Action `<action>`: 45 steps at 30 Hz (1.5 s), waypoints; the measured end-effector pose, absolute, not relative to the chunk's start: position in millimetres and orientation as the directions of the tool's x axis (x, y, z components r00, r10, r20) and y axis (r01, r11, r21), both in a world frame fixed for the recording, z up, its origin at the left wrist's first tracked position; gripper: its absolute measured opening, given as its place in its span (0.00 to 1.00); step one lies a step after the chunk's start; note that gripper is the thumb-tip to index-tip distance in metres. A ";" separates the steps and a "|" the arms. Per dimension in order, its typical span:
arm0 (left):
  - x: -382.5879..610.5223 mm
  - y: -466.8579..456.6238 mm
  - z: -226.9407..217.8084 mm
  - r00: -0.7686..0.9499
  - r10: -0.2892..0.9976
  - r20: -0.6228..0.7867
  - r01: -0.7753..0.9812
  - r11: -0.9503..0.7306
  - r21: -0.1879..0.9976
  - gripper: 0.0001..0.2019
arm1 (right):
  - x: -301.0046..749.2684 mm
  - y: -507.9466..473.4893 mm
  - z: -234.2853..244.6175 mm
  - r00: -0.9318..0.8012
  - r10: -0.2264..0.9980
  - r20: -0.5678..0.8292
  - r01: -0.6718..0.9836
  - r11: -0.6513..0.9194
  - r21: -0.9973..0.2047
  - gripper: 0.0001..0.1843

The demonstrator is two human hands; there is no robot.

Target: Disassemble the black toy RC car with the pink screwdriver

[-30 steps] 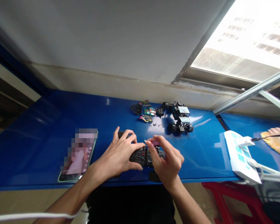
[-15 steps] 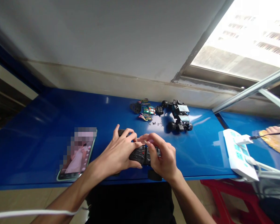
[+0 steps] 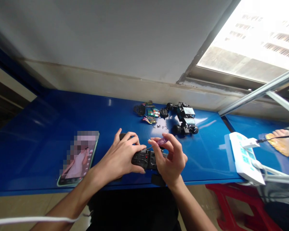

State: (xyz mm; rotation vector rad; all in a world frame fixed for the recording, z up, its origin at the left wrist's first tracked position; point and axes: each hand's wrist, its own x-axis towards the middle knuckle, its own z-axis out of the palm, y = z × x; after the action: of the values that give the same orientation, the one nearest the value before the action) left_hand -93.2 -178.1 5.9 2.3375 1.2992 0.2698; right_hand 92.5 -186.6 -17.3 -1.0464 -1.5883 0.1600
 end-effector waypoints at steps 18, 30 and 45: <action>-89.6 -177.0 8.5 0.519 0.852 -0.063 0.776 -0.439 0.452 0.30 | 102.3 -180.4 -15.3 -0.089 0.608 0.789 0.581 0.675 -0.455 0.21; -90.9 -178.2 3.9 0.537 0.843 -0.003 0.749 -0.476 0.461 0.30 | 96.4 -176.4 33.6 -0.322 0.829 0.457 0.706 0.532 -0.467 0.01; -91.8 -178.8 6.6 0.517 0.855 -0.035 0.767 -0.445 0.462 0.30 | 108.4 -171.6 34.0 -0.303 0.856 0.418 0.614 0.511 -0.601 0.10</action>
State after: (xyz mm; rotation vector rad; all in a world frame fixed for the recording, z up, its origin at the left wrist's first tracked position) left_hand -91.8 -178.8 6.6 2.3400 1.3321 0.2825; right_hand 108.4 -171.6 34.0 -1.1978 -2.0334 0.4294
